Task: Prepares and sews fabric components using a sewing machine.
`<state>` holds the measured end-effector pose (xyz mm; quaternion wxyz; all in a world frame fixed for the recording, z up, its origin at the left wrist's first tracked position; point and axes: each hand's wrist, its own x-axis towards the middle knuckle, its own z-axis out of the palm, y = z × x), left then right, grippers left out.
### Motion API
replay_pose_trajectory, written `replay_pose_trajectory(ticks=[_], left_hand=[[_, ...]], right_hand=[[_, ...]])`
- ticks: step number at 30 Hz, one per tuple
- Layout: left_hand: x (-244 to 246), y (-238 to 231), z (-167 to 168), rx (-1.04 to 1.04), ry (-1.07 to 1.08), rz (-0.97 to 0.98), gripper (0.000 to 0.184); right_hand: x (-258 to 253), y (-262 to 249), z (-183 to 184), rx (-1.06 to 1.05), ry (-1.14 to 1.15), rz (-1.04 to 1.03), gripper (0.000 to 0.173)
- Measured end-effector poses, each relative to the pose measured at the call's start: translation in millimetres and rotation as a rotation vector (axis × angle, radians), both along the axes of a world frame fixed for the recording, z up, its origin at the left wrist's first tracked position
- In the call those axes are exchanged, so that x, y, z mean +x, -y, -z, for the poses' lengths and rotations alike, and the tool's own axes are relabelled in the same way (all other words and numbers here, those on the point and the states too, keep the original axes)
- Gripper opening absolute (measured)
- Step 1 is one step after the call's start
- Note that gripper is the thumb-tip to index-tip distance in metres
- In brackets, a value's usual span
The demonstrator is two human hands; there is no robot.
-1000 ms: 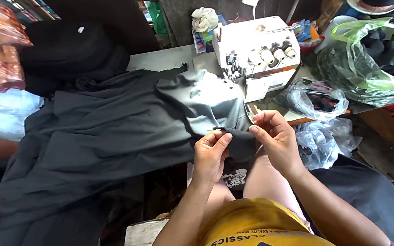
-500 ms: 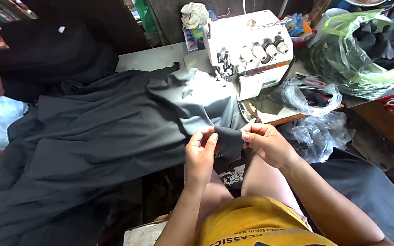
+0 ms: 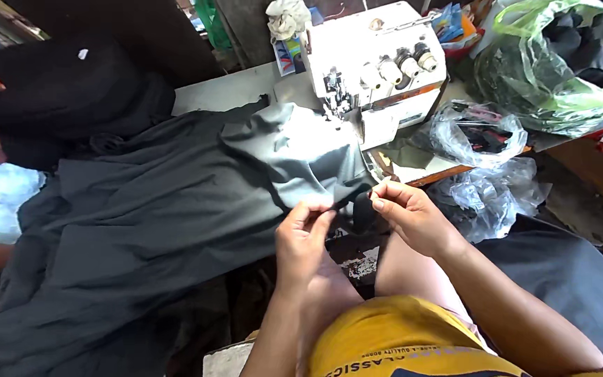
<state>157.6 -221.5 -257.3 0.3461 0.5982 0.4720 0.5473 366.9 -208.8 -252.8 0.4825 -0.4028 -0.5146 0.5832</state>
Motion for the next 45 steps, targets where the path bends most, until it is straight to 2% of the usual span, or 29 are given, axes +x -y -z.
replay_pose_trajectory(ticks=[3, 7, 9, 11, 13, 16, 19, 22, 24, 26, 30, 32, 34, 36, 39, 40, 42, 43, 45], left_hand=[[-19, -5, 2, -0.19, 0.215, -0.015, 0.018], [-32, -2, -10, -0.337, 0.277, 0.107, 0.04], [-39, -1, -12, -0.272, 0.199, 0.169, 0.039], [-47, -2, -10, -0.155, 0.057, 0.247, 0.03], [-47, -2, -10, -0.04, -0.106, 0.283, 0.034], [-38, 0, -10, 0.08, -0.329, 0.218, 0.036], [-33, 2, -10, 0.116, -0.399, 0.146, 0.028], [-31, 3, -13, 0.141, -0.38, 0.152, 0.019], [-31, 3, -14, 0.15, -0.359, 0.175, 0.018], [-33, 2, -16, 0.138, -0.355, 0.206, 0.02], [-36, -3, -16, 0.016, -0.385, 0.299, 0.023], [-37, -8, -17, -0.018, -0.323, 0.34, 0.024], [-35, -14, -19, -0.061, -0.158, 0.402, 0.021], [-35, -20, -20, -0.103, -0.086, 0.46, 0.018], [-44, -32, -28, -0.05, -0.249, 0.535, 0.015], [-47, -37, -32, -0.045, -0.287, 0.575, 0.021], [-48, -47, -44, -0.024, -0.379, 0.626, 0.046], [-46, -52, -50, 0.015, -0.44, 0.632, 0.048], [-39, -64, -62, 0.161, -0.603, 0.56, 0.031]], right_hand=[[10, -7, 3, -0.102, -0.01, 0.009, 0.013], [11, -8, 0, -0.164, -0.012, 0.023, 0.011], [11, -6, -5, -0.13, 0.068, 0.033, 0.028], [17, -5, -5, 0.006, 0.194, 0.045, 0.037], [20, -3, 1, 0.221, 0.354, 0.096, 0.034], [19, 2, 7, 0.469, 0.574, 0.175, 0.033], [16, 4, 10, 0.58, 0.658, 0.225, 0.03], [16, 6, 10, 0.597, 0.678, 0.253, 0.021], [17, 5, 8, 0.593, 0.662, 0.238, 0.016], [19, 4, 4, 0.572, 0.612, 0.172, 0.017], [22, 1, -1, 0.421, 0.374, -0.013, 0.018], [20, -1, 1, 0.325, 0.173, -0.11, 0.017], [17, -4, 8, 0.218, -0.008, -0.192, 0.019], [17, -6, 12, 0.152, -0.05, -0.202, 0.019], [19, -10, 11, 0.252, 0.146, -0.1, 0.008], [20, -12, 11, 0.323, 0.206, -0.082, 0.01], [21, -16, 12, 0.469, 0.329, -0.066, 0.033], [22, -18, 11, 0.535, 0.392, -0.04, 0.037], [22, -26, 6, 0.632, 0.501, 0.055, 0.027]])
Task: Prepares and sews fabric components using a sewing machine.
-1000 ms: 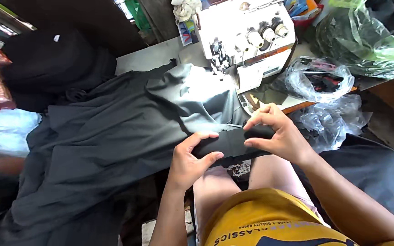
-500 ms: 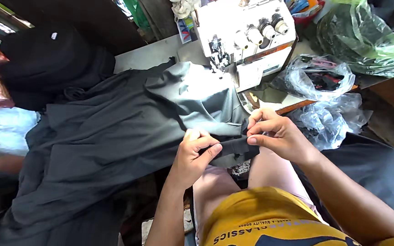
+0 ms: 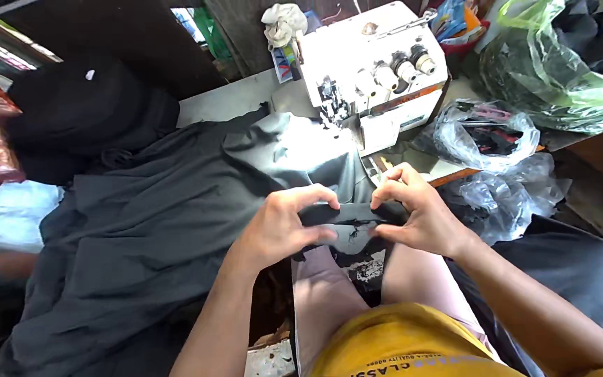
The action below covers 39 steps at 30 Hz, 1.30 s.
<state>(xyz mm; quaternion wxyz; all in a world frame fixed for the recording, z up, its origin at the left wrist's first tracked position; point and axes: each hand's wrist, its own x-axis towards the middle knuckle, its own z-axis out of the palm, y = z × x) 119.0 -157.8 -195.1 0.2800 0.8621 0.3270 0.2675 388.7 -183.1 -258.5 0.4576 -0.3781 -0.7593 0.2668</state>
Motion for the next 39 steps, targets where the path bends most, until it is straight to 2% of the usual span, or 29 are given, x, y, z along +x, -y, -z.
replay_pose_trajectory(ticks=[1, 3, 5, 7, 8, 10, 13, 18, 21, 23, 25, 27, 29, 33, 39], left_hand=[[6, -8, -6, 0.106, -0.025, -0.04, 0.018], [18, -30, -14, 0.216, 0.028, -0.13, 0.009], [30, -54, -17, 0.058, 0.139, -0.239, 0.009], [40, -78, -14, -0.254, 0.235, -0.354, 0.008], [42, -88, -8, -0.353, 0.244, -0.369, 0.005], [40, -99, 4, -0.36, 0.131, -0.374, 0.012], [41, -94, -1, -0.297, -0.059, -0.428, 0.018], [49, -92, -8, -0.254, -0.181, -0.468, 0.022], [54, -94, -5, -0.183, -0.192, -0.501, 0.021], [57, -95, -4, -0.154, -0.227, -0.538, 0.02], [60, -96, -3, -0.098, -0.291, -0.549, 0.02], [61, -97, -3, -0.041, -0.331, -0.541, 0.023], [62, -100, -1, 0.03, -0.354, -0.545, 0.025], [72, -112, -9, -0.134, -0.477, -0.721, 0.03], [80, -130, -9, -0.146, -0.396, -0.812, 0.024]], right_hand=[[-1, -6, -2, 0.047, -0.001, 0.055, 0.019], [-4, -22, -5, 0.049, -0.109, 0.128, 0.009], [-12, -41, -3, -0.102, -0.369, 0.079, 0.007], [-23, -61, 8, -0.303, -0.681, -0.064, 0.012], [-27, -69, 17, -0.357, -0.76, -0.101, 0.011], [-31, -78, 32, -0.374, -0.75, -0.067, 0.009], [-32, -78, 42, -0.401, -0.703, -0.025, 0.011], [-37, -76, 45, -0.348, -0.764, -0.005, 0.015], [-39, -79, 45, -0.325, -0.799, 0.004, 0.027], [-38, -80, 45, -0.289, -0.767, 0.002, 0.029], [-37, -80, 43, -0.245, -0.679, 0.015, 0.024], [-36, -78, 37, -0.194, -0.538, 0.043, 0.023], [-36, -77, 31, -0.123, -0.352, 0.1, 0.029], [-42, -77, 20, 0.003, -0.037, 0.269, 0.033], [-57, -78, 6, 0.078, 0.178, 0.461, 0.026]])
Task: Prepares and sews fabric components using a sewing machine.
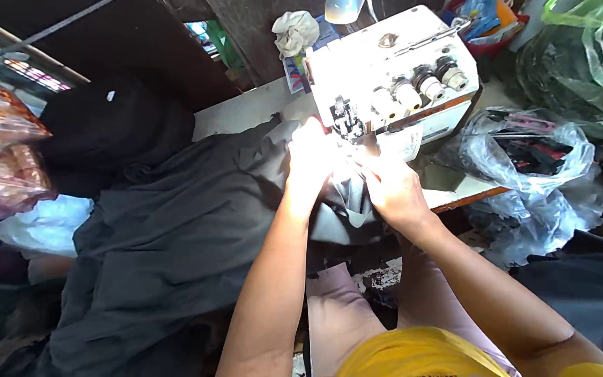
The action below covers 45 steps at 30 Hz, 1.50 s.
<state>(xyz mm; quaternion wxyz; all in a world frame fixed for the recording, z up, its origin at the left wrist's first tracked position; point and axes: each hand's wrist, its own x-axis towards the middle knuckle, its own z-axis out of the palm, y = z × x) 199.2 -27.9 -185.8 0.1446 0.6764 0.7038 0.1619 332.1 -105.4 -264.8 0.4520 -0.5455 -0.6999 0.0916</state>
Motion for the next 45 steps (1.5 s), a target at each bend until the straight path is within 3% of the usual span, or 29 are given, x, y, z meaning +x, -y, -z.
replay_pose_trajectory(ticks=[6, 9, 11, 14, 17, 20, 25, 28, 31, 33, 38, 45], left_hand=[[-7, -8, 9, 0.126, -0.004, 0.082, 0.022], [-14, -12, 6, 0.095, 0.118, 0.084, 0.023], [-26, 3, 8, 0.061, 0.438, 0.053, 0.03], [-53, 82, 25, 0.032, 1.05, 0.059, 0.044], [-48, 172, 54, -0.04, 1.371, -0.042, 0.038], [-33, 206, 66, -0.103, 1.52, -0.018, 0.053], [-23, 191, 66, 0.077, 1.332, -0.149, 0.006], [-35, 181, 68, 0.23, 1.073, -0.064, 0.009], [-42, 164, 42, 0.222, 1.003, -0.052, 0.016], [-44, 153, 13, 0.159, 1.217, -0.124, 0.02], [-49, 124, -25, 0.103, 1.824, -0.177, 0.014], [-60, 113, -26, 0.139, 1.947, -0.046, 0.02]], right_hand=[[-14, 5, -4, 0.024, 0.142, 0.081, 0.02], [-11, 13, -4, -0.037, -0.025, -0.024, 0.024], [1, 22, -1, -0.127, -0.216, -0.162, 0.027], [27, 29, 9, -0.15, -0.271, -0.354, 0.037], [38, 33, 27, -0.062, -0.223, -0.536, 0.04], [32, 37, 38, 0.068, -0.296, -0.595, 0.024], [25, 40, 38, 0.26, -0.349, -0.524, 0.01], [29, 41, 30, 0.256, -0.219, -0.498, 0.01], [30, 36, 23, 0.216, -0.024, -0.529, 0.012], [30, 30, 19, 0.153, 0.065, -0.591, 0.012], [21, 22, 6, 0.08, -0.047, -0.578, 0.013], [12, 28, 4, 0.165, -0.28, -0.236, 0.014]])
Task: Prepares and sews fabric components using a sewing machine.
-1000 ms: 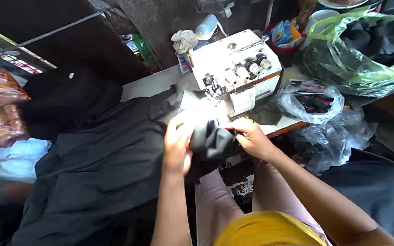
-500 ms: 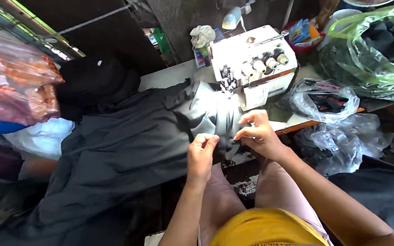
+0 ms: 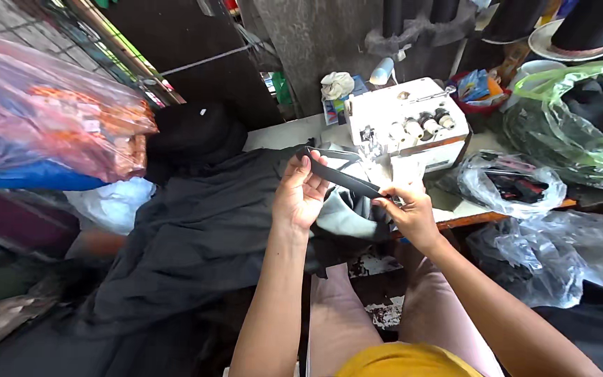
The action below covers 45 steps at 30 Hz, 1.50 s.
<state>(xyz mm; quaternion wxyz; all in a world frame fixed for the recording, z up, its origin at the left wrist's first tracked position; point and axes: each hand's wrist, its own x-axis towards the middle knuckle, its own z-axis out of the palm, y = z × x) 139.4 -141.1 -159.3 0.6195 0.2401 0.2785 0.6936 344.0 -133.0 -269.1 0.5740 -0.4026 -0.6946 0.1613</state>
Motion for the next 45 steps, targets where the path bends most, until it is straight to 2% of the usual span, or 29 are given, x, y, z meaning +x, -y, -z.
replay_pose_trajectory(ticks=[4, 6, 8, 9, 11, 14, 16, 18, 20, 22, 25, 28, 30, 33, 34, 37, 40, 45], left_hand=[[-3, 13, 0, -0.014, -0.017, 0.027, 0.024], [-3, 28, -1, -0.05, -0.063, 0.059, 0.031], [4, 52, 1, -0.092, -0.166, 0.18, 0.046], [11, 64, 3, -0.125, -0.199, 0.268, 0.049], [19, 80, 11, -0.232, -0.202, 0.458, 0.044], [15, 56, 15, -0.183, -0.249, 0.603, 0.045], [10, 18, 7, -0.161, -0.346, 0.51, 0.045], [9, -31, -1, -0.262, -0.379, 0.336, 0.043], [10, -82, 0, -0.33, -0.291, 0.176, 0.037], [11, -122, 9, -0.339, -0.063, 0.047, 0.027], [9, -150, 22, -0.376, 0.202, -0.054, 0.022], [10, -157, 26, -0.376, 0.285, -0.051, 0.025], [5, -149, 29, -0.33, 0.182, -0.004, 0.024], [-12, -110, 30, -0.25, -0.247, 0.179, 0.032], [-19, -94, 32, -0.232, -0.286, 0.236, 0.037], [-39, -46, 51, -0.066, -0.22, 0.493, 0.049], [-48, -18, 90, 0.064, -0.14, 0.643, 0.043], [-51, -11, 139, -0.097, -0.078, 0.653, 0.036]], right_hand=[[-2, 1, -5, 0.063, 0.041, 0.08, 0.013], [0, -1, -6, 0.105, 0.086, 0.044, 0.022], [7, -2, -6, 0.165, 0.179, -0.08, 0.027], [13, -1, -5, 0.19, 0.242, -0.167, 0.022], [24, 10, -3, 0.187, 0.338, -0.347, 0.024], [36, 32, -2, 0.123, 0.327, -0.577, 0.022], [34, 46, 4, 0.049, 0.246, -0.588, 0.022], [30, 54, 19, -0.09, 0.127, -0.508, 0.023], [30, 57, 34, -0.295, -0.006, -0.429, 0.026], [33, 62, 46, -0.472, -0.099, -0.381, 0.027], [39, 74, 71, -0.488, -0.106, -0.31, 0.028], [45, 76, 77, -0.424, -0.014, -0.272, 0.028], [49, 70, 80, -0.347, 0.102, -0.242, 0.028], [54, 54, 83, -0.227, 0.195, -0.203, 0.028], [51, 50, 83, -0.197, 0.201, -0.202, 0.027], [26, 51, 85, -0.148, 0.161, -0.267, 0.021], [-8, 60, 89, -0.126, 0.154, -0.336, 0.019], [-27, 53, 90, -0.143, 0.207, -0.375, 0.019]])
